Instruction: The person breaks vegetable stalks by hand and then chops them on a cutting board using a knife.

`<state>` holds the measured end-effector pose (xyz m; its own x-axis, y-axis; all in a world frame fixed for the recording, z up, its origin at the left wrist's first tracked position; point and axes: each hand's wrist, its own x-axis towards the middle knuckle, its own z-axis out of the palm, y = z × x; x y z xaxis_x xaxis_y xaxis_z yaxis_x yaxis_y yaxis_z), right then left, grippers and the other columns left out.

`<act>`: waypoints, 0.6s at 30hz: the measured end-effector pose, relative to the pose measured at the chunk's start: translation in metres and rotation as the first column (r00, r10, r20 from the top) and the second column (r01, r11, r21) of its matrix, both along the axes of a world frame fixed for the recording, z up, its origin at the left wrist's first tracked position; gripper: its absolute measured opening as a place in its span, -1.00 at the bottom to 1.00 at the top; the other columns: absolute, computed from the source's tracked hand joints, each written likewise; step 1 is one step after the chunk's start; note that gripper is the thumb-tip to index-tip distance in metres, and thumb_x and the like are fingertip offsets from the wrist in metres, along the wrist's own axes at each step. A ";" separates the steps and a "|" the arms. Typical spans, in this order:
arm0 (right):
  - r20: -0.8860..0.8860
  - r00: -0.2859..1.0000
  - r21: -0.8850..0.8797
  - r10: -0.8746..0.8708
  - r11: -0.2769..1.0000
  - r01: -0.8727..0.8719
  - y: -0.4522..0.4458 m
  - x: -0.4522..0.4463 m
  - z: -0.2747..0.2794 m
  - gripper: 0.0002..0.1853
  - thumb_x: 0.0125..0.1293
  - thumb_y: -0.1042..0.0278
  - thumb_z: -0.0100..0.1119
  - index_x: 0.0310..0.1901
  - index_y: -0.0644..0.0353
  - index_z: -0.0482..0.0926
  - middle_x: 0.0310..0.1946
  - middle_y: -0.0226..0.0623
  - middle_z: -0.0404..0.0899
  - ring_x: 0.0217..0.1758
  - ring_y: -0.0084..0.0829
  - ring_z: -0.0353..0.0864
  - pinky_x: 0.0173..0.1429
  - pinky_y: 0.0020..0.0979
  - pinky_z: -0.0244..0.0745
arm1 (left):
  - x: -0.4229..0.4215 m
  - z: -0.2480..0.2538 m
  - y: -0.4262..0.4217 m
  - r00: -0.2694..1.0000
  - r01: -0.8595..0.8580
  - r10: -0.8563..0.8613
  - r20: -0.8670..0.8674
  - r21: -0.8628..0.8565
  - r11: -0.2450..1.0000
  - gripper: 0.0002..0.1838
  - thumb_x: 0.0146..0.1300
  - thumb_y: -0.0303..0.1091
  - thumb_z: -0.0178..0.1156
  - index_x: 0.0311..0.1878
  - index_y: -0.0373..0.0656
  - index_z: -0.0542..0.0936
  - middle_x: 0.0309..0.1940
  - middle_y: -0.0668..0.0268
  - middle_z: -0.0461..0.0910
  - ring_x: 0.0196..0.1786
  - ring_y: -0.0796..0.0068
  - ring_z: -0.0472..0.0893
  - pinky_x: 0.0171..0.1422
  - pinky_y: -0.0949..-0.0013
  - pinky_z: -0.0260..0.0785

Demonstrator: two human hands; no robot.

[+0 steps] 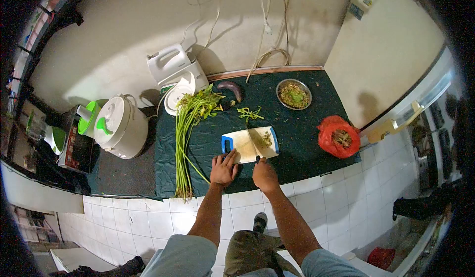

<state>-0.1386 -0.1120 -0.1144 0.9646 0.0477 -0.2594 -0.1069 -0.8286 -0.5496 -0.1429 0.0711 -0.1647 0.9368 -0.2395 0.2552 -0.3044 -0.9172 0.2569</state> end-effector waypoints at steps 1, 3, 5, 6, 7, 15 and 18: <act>0.000 1.000 0.004 0.005 1.000 -0.005 0.003 -0.003 -0.002 -0.70 0.41 0.26 -0.09 -0.10 0.40 0.27 -0.35 0.19 0.61 -0.21 0.12 0.65 -0.13 0.01 0.55 | -0.001 0.001 0.002 1.000 0.003 -0.003 0.006 0.000 1.000 -0.46 0.22 -0.18 0.11 0.30 0.00 0.40 0.35 0.45 0.33 0.17 0.23 0.41 0.31 0.09 0.17; -0.028 0.999 -0.030 -0.045 0.999 0.044 0.007 -0.013 -0.003 -0.69 0.42 0.26 -0.10 -0.08 0.42 0.26 -0.31 0.23 0.60 -0.19 0.14 0.64 -0.11 0.03 0.54 | 0.000 0.001 0.002 1.000 0.001 -0.001 0.024 0.001 1.000 -0.47 0.22 -0.18 0.11 0.29 -0.01 0.41 0.35 0.45 0.34 0.16 0.23 0.41 0.30 0.10 0.18; -0.021 0.997 -0.055 -0.078 0.996 0.077 0.010 -0.018 -0.001 -0.70 0.41 0.28 -0.09 -0.07 0.42 0.26 -0.32 0.23 0.60 -0.21 0.14 0.64 -0.12 0.02 0.55 | -0.001 0.000 0.000 0.999 0.008 -0.008 0.040 -0.005 1.000 -0.47 0.22 -0.18 0.12 0.28 -0.02 0.42 0.34 0.45 0.35 0.16 0.24 0.41 0.29 0.11 0.18; -0.041 0.995 -0.038 -0.089 0.995 0.087 0.010 -0.015 -0.007 -0.70 0.41 0.28 -0.09 -0.06 0.41 0.26 -0.32 0.23 0.60 -0.21 0.14 0.64 -0.12 0.02 0.55 | 0.000 0.000 0.000 0.999 0.011 -0.010 0.054 -0.010 1.000 -0.47 0.22 -0.18 0.12 0.28 -0.02 0.42 0.34 0.44 0.35 0.16 0.24 0.41 0.29 0.11 0.19; -0.062 0.993 -0.020 -0.098 0.995 0.097 0.011 -0.012 -0.012 -0.70 0.41 0.28 -0.09 -0.05 0.41 0.26 -0.33 0.24 0.60 -0.20 0.14 0.64 -0.12 0.02 0.55 | 0.000 0.000 0.000 0.998 0.013 -0.012 0.067 -0.013 1.000 -0.47 0.21 -0.18 0.12 0.28 -0.02 0.42 0.34 0.44 0.36 0.15 0.24 0.42 0.28 0.12 0.19; -0.033 0.999 0.028 -0.039 0.999 0.040 0.013 -0.007 -0.007 -0.67 0.42 0.27 -0.11 0.00 0.41 0.27 -0.27 0.29 0.59 -0.14 0.17 0.62 -0.06 0.02 0.53 | -0.001 -0.002 0.002 0.998 0.006 -0.006 0.058 -0.007 1.000 -0.45 0.21 -0.18 0.13 0.30 -0.02 0.40 0.34 0.43 0.35 0.16 0.24 0.41 0.28 0.10 0.18; -0.085 0.992 0.015 -0.093 0.995 0.094 0.012 -0.015 -0.010 -0.67 0.42 0.27 -0.10 0.00 0.41 0.28 -0.28 0.28 0.59 -0.14 0.18 0.61 -0.06 0.03 0.53 | -0.002 -0.002 0.001 0.999 0.014 -0.013 0.046 -0.015 1.000 -0.44 0.22 -0.17 0.13 0.30 -0.03 0.38 0.35 0.43 0.33 0.18 0.22 0.40 0.28 0.09 0.17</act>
